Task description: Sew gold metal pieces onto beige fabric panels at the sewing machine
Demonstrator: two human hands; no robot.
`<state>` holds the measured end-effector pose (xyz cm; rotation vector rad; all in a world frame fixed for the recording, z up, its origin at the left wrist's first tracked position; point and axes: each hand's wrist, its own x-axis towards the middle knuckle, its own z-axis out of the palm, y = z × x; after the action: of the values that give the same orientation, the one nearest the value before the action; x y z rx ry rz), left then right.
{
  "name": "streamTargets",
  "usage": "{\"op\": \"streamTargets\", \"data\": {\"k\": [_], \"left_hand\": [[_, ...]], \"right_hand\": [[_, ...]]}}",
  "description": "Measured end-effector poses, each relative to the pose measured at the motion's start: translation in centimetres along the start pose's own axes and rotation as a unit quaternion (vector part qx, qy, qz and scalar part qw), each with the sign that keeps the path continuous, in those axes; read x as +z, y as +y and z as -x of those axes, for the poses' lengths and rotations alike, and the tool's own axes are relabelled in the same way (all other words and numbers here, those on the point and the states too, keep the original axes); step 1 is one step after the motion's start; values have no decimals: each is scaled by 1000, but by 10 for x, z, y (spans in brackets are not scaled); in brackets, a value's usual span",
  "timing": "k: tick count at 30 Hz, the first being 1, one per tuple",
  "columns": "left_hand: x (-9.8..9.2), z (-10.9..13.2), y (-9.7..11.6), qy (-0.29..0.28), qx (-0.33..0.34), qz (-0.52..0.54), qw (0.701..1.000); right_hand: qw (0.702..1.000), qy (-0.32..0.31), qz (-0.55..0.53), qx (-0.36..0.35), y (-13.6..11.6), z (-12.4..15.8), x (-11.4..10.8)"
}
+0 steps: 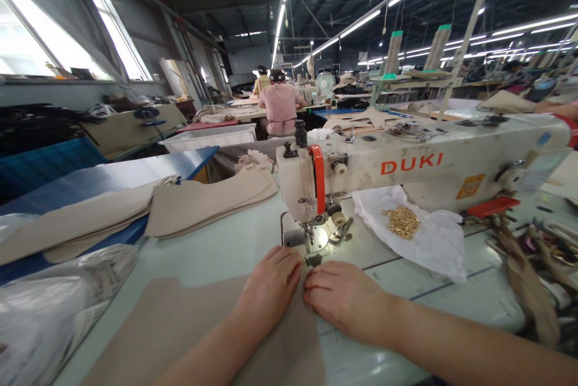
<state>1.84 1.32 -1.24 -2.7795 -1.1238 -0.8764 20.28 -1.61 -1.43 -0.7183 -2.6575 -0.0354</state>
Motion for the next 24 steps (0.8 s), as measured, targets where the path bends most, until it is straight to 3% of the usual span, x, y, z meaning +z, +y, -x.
{"op": "streamTargets", "data": {"k": [12,24], "left_hand": [[1,1,0,-14,-10,7,1000],[-10,3,9,-41,-28,29,998]], "right_hand": [[999,-16,15,27,-1,-3,-4],[997,-30,56,52,6,-10,-1]]}}
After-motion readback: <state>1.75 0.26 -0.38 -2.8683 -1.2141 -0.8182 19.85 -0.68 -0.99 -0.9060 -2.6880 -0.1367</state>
